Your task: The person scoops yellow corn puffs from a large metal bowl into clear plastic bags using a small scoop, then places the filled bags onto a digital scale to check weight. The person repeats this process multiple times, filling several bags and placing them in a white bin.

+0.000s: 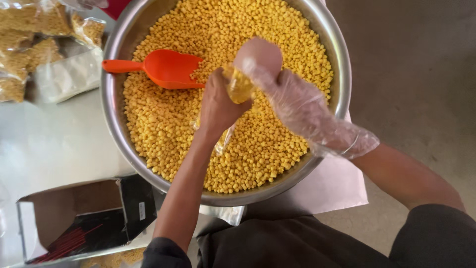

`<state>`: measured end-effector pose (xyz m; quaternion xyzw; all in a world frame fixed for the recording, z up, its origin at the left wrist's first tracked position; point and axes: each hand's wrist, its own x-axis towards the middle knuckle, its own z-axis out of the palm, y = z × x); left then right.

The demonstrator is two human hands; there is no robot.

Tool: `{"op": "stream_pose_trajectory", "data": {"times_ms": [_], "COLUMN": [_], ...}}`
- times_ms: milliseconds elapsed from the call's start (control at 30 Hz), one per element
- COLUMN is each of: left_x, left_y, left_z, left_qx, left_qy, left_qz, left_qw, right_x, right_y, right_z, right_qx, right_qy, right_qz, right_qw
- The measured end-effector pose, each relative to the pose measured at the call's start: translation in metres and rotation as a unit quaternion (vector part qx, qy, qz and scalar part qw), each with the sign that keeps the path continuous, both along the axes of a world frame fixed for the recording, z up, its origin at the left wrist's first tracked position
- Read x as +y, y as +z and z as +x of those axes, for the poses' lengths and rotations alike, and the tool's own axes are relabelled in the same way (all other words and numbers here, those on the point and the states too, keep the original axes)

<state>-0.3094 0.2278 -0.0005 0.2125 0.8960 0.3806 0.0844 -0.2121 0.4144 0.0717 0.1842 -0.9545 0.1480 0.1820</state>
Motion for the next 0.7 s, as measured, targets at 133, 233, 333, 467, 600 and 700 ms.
{"op": "stream_pose_trajectory", "data": {"times_ms": [133, 233, 333, 467, 600, 700], "left_x": [-0.004, -0.006, -0.011, -0.033, -0.049, -0.062], "left_y": [0.000, 0.003, 0.009, 0.017, 0.024, 0.032], "left_z": [-0.002, 0.000, 0.001, 0.003, 0.004, 0.006], "left_qx": [0.025, -0.008, -0.065, 0.105, 0.162, 0.131], "left_qy": [0.003, 0.006, 0.038, 0.030, 0.027, 0.014], "left_qz": [0.073, 0.142, 0.146, 0.157, 0.176, 0.229], "left_qw": [0.997, 0.990, 0.986, 0.982, 0.971, 0.965], "right_x": [0.052, 0.082, 0.091, 0.073, 0.056, 0.061], "right_y": [-0.014, -0.030, -0.039, -0.076, -0.100, -0.097], "right_z": [-0.046, -0.082, -0.094, -0.062, -0.032, -0.029], "right_qx": [-0.077, -0.117, -0.242, -0.312, -0.399, -0.517], "right_qy": [-0.184, -0.239, -0.338, -0.241, -0.110, -0.212], "right_qz": [0.113, 0.269, 0.155, 0.197, 0.242, -0.118], "right_qw": [0.973, 0.926, 0.896, 0.898, 0.877, 0.821]}}
